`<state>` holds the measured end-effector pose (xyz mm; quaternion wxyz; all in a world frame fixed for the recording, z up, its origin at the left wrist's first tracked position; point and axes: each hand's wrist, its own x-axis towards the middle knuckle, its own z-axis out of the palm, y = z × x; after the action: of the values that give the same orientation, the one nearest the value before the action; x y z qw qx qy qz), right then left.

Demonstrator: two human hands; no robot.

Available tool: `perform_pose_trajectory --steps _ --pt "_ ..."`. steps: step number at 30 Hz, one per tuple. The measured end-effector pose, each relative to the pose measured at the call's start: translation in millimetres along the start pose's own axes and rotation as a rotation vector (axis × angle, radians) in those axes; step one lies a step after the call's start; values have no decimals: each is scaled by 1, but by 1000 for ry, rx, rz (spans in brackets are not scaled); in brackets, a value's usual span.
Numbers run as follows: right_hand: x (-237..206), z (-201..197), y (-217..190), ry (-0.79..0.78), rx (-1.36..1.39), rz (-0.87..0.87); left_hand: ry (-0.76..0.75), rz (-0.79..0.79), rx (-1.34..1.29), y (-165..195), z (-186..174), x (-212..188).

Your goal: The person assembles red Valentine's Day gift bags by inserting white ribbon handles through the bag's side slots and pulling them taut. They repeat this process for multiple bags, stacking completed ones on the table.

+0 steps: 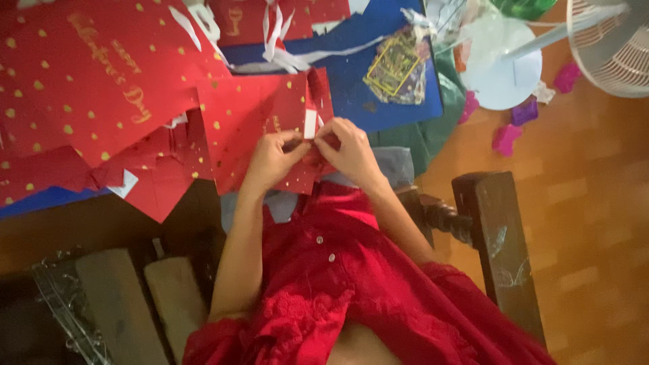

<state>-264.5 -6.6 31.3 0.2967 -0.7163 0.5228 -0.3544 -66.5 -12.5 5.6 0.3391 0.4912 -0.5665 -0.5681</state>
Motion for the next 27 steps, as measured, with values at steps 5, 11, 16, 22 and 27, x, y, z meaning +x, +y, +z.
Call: perform_pose_trajectory --steps 5,11,16,22,27 --pt "2 0 1 52 106 248 7 -17 -1 -8 0 0" --pt "3 -9 -2 -14 82 10 -9 22 -15 -6 -1 2" --pt "3 -11 -3 -54 53 -17 45 -42 57 3 1 2" --pt "1 -9 -3 -73 77 -11 46 -33 27 12 3 1" --pt "1 -8 0 -68 107 50 48 -59 -47 7 4 1"
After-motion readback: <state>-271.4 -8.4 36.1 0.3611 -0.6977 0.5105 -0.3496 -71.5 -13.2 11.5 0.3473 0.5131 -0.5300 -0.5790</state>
